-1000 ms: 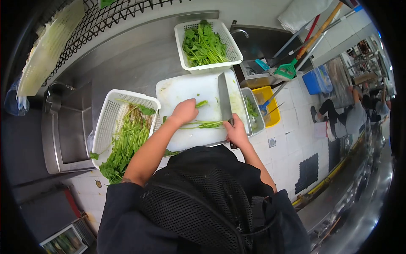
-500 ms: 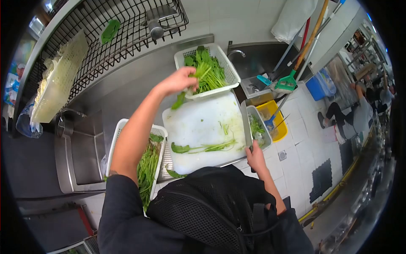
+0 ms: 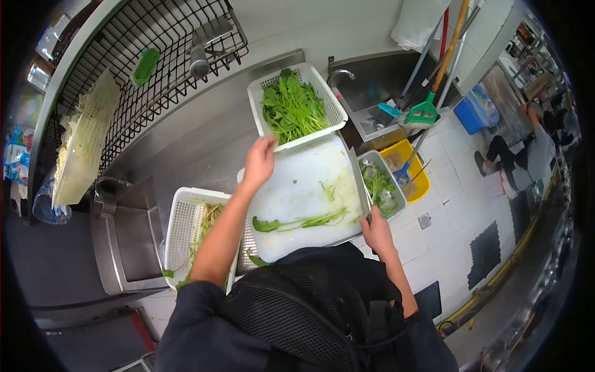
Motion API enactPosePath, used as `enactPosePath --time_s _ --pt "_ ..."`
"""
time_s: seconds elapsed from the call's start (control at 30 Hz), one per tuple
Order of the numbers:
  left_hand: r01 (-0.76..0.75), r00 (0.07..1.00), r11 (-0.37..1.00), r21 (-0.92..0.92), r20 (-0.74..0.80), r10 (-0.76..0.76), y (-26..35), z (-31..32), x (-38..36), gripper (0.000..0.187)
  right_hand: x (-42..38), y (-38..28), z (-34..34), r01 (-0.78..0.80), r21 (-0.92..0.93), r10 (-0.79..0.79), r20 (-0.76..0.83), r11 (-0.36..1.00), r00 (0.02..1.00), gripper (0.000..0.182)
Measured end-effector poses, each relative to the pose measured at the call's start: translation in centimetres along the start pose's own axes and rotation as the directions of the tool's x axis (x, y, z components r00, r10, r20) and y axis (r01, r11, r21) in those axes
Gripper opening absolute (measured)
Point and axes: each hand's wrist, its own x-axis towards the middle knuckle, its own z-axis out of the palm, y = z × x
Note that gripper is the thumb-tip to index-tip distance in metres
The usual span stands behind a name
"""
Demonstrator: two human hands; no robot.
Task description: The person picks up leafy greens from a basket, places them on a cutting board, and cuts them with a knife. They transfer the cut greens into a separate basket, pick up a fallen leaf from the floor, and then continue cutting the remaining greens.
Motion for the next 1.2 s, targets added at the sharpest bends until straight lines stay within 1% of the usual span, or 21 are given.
enactPosePath --time_s 0.07,0.13,0.17,0.23,0.33,0.4,0.47,0.5,0.53,0.6,0.67,0.7,0.77,0.83,0.93,1.0,1.03,1.07,1.1,1.13,1.2 --pt "0.179 0.983 0.981 -0.076 0.047 -0.176 1.3 -0.7 -6.4 0.020 0.0 -0.8 -0.4 0.013 -0.125 -0.016 -0.025 0.992 1.000 0.040" --pt "0.294 0.956 0.944 -0.148 0.046 -0.290 1.8 -0.9 -12.6 0.019 0.2 -1.7 -0.8 0.017 -0.131 -0.017 0.000 0.991 1.000 0.042" --pt "0.320 0.947 0.935 -0.152 0.037 -0.319 1.8 -0.9 -15.4 0.019 0.5 -1.7 -0.8 0.038 -0.110 -0.037 0.009 0.993 0.999 0.042" --pt "0.315 0.949 0.935 -0.166 0.042 -0.312 1.6 -0.5 -20.2 0.019 1.0 -2.3 -0.7 0.087 -0.051 -0.086 0.028 0.995 0.996 0.041" --pt "0.366 0.928 0.918 -0.153 -0.010 -0.372 1.9 0.4 -23.9 0.021 2.4 -1.9 -0.1 0.068 -0.105 -0.056 0.116 0.992 0.992 0.041" --pt "0.399 0.910 0.899 -0.180 -0.041 -0.413 2.4 0.8 -24.5 0.023 3.0 -1.7 -0.1 0.076 -0.131 -0.057 0.141 0.988 0.988 0.040" --pt "0.350 0.931 0.921 -0.173 -0.046 -0.362 3.1 0.7 -24.1 0.022 3.3 -1.4 0.0 0.081 -0.150 -0.056 0.167 0.985 0.984 0.040" --pt "0.354 0.928 0.918 -0.177 -0.055 -0.368 3.1 0.9 -23.8 0.022 3.4 -1.2 0.0 0.110 -0.121 -0.089 0.169 0.986 0.982 0.040" --pt "0.331 0.934 0.921 -0.203 -0.068 -0.351 3.1 1.1 -23.2 0.021 3.5 -1.1 0.0 0.139 -0.090 -0.123 0.165 0.986 0.979 0.039" --pt "0.300 0.942 0.927 -0.225 -0.082 -0.325 3.0 1.2 -21.2 0.021 3.5 -0.9 -0.1 0.145 -0.101 -0.127 0.162 0.984 0.979 0.039" --pt "0.361 0.925 0.910 -0.206 -0.049 -0.378 3.3 0.6 -17.9 0.021 3.3 -1.1 0.1 0.143 -0.103 -0.127 0.150 0.984 0.981 0.039" --pt "0.332 0.932 0.921 -0.205 -0.080 -0.354 3.6 0.4 -15.8 0.020 3.2 -1.3 0.2 0.129 -0.114 -0.113 0.143 0.985 0.983 0.037" --pt "0.288 0.952 0.945 -0.152 -0.059 -0.300 4.6 -0.8 -11.1 0.017 3.1 -1.4 0.4 0.113 -0.116 -0.099 0.120 0.987 0.988 0.035" --pt "0.238 0.969 0.966 -0.100 -0.036 -0.243 4.9 -0.8 -6.5 0.015 3.2 -1.0 0.7 0.131 -0.174 -0.109 0.135 0.976 0.985 0.038" --pt "0.209 0.978 0.975 -0.069 0.001 -0.210 4.8 0.4 0.2 0.014 3.1 -0.8 0.8 0.131 -0.146 -0.114 0.118 0.981 0.986 0.040" --pt "0.215 0.977 0.975 0.051 -0.020 -0.214 3.1 2.4 4.1 0.021 2.9 -0.9 0.8 0.122 -0.150 -0.108 0.098 0.981 0.989 0.042" --pt "0.200 0.980 0.978 0.053 -0.019 -0.199 2.1 3.5 5.8 0.021 2.8 -0.8 0.9 0.140 -0.158 -0.128 0.081 0.978 0.988 0.040" --pt "0.277 0.961 0.952 0.132 -0.027 -0.276 1.0 4.6 7.4 0.025 2.7 -0.8 0.9 0.158 -0.168 -0.149 0.064 0.973 0.987 0.038" --pt "0.352 0.936 0.913 0.208 -0.043 -0.350 0.0 5.8 8.7 0.028 2.7 -0.9 1.0 0.133 -0.179 -0.124 0.059 0.975 0.991 0.039" --pt "0.338 0.941 0.918 0.207 -0.044 -0.337 -0.7 6.9 9.4 0.028 2.7 -0.8 0.9 0.134 -0.177 -0.128 0.044 0.975 0.991 0.039" --pt "0.355 0.935 0.840 0.410 -0.141 -0.326 -1.1 8.1 10.0 0.034 2.7 -0.6 0.9 0.137 -0.147 -0.128 0.072 0.980 0.989 0.039"
